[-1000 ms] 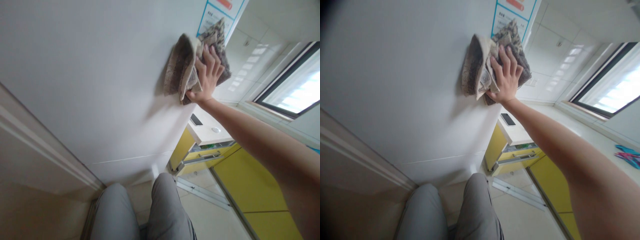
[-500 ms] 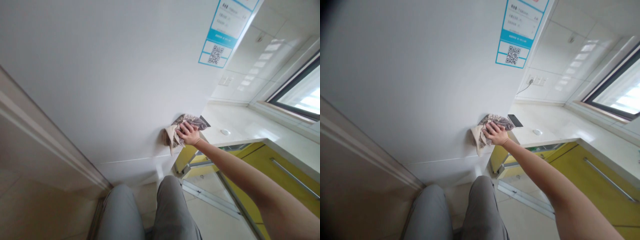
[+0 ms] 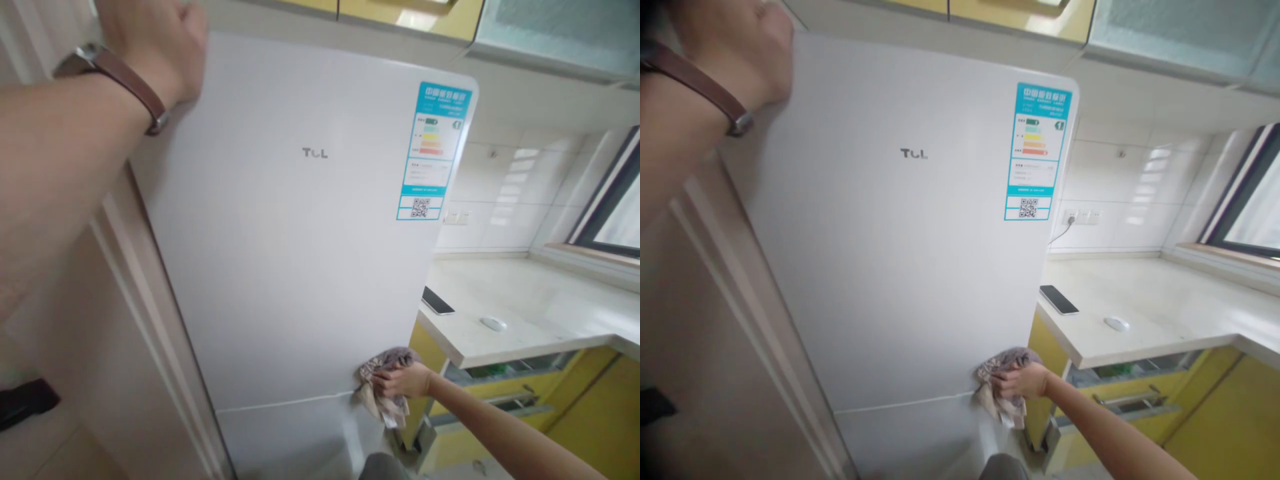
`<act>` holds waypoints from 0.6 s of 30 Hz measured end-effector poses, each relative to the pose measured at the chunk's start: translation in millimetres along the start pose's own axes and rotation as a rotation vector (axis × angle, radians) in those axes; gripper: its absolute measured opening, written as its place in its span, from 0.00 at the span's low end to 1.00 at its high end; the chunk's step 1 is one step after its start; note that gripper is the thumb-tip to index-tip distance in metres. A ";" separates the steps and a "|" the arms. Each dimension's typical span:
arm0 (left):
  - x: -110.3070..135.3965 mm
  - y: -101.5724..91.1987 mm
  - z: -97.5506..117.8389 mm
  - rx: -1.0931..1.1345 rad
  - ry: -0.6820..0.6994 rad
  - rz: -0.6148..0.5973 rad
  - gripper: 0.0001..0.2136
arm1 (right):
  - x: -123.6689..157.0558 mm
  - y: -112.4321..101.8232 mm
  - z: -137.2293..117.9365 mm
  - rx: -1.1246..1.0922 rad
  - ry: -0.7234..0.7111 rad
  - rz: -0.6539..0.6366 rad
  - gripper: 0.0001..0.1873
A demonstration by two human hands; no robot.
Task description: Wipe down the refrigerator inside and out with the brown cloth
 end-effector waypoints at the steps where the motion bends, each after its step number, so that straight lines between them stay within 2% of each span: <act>1: 6.0 -10.1 0.1 0.053 -0.077 0.067 0.28 | -4.8 -9.6 7.6 0.012 -0.038 -0.016 0.24; 3: 16.3 -20.2 2.9 0.144 -0.173 0.130 0.30 | -18.3 -35.6 29.8 0.040 -0.068 -0.025 0.25; 6: 20.2 -21.5 8.5 0.164 -0.183 0.102 0.30 | -45.4 -86.8 76.4 0.110 -0.019 -0.006 0.27; 12: 13.7 -17.0 2.7 0.213 -0.171 0.127 0.31 | -98.0 -210.1 187.2 0.365 0.207 0.139 0.26; 18: 11.6 -17.2 2.2 0.301 -0.184 0.170 0.34 | -148.6 -332.8 310.4 0.432 0.717 0.370 0.38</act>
Point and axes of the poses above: each hand's wrist, its own x-axis away from the middle knuckle, its own y-axis out of the palm, z = x × y, the point moved 7 cm from there along -x, towards the middle knuckle, and after that the axes turned 12 degrees about y, right-handed, at the moved point
